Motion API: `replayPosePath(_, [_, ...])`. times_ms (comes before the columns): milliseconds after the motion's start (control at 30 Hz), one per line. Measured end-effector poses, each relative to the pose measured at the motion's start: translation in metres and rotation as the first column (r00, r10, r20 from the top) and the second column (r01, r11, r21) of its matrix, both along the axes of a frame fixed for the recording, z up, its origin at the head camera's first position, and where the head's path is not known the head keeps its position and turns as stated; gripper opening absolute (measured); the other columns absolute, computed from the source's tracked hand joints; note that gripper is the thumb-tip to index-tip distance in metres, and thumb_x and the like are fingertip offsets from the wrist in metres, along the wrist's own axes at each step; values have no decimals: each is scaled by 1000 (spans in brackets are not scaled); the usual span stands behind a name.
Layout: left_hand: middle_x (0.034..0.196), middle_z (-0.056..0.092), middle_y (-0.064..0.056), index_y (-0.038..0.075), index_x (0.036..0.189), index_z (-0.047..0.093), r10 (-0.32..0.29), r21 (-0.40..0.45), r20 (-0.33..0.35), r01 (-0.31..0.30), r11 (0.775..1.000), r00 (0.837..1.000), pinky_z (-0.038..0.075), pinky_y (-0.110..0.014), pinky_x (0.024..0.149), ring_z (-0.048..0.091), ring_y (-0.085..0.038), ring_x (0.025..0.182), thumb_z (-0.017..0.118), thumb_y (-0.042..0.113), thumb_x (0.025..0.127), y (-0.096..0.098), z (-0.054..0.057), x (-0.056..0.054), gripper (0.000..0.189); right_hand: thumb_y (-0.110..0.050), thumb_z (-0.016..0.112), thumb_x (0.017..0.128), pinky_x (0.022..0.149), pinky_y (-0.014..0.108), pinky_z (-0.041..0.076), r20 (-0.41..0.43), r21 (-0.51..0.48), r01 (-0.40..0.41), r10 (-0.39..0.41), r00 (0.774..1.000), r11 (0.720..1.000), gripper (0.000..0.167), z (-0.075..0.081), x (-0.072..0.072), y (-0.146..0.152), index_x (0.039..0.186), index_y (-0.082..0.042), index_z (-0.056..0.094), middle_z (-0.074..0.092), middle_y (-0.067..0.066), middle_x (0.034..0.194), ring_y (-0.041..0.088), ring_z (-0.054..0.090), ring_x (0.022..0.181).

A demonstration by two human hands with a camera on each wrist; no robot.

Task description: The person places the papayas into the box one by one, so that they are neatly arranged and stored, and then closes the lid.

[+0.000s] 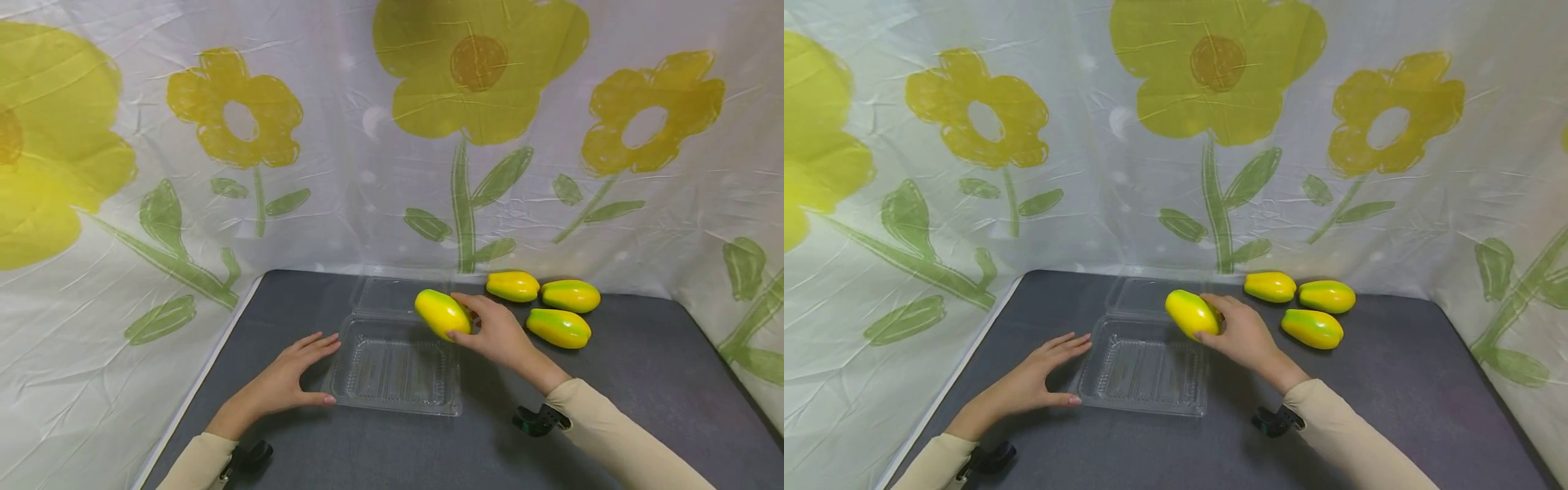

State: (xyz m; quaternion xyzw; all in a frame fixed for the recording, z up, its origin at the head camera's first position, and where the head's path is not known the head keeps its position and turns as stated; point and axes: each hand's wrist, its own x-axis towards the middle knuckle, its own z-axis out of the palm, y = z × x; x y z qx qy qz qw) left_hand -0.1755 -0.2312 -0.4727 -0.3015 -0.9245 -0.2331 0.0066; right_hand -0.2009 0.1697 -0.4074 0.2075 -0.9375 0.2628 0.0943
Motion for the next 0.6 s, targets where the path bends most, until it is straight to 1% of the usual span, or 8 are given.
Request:
replayPosePath(200, [161, 37, -1, 21, 153, 39, 1, -13, 21, 0, 1000, 1000, 30, -71, 110, 30, -40, 149, 74, 66, 75, 0, 1, 2, 96, -39, 80, 82, 77, 32, 55, 3, -10, -19, 19, 1000, 1000, 70, -2, -1, -12, 141, -13, 55, 67, 7, 122, 16, 63, 91])
replayPosePath(333, [162, 35, 1, 22, 154, 38, 4, -19, 26, -4, 1000, 1000, 30, -70, 111, 29, -38, 150, 74, 67, 74, 1, 1, 2, 98, -38, 80, 82, 77, 31, 55, 5, -13, -32, 32, 999, 999, 69, -4, -2, -18, 141, -14, 55, 67, 7, 120, 16, 63, 91])
replayPosePath(600, [162, 35, -1, 21, 154, 37, 10, -22, 36, -9, 1000, 999, 31, -70, 110, 29, -39, 149, 81, 61, 69, 1, 0, 3, 103, -37, 82, 80, 75, 31, 54, 13, -20, -51, 51, 999, 998, 68, -8, -4, -30, 140, -14, 57, 68, 6, 120, 15, 62, 89])
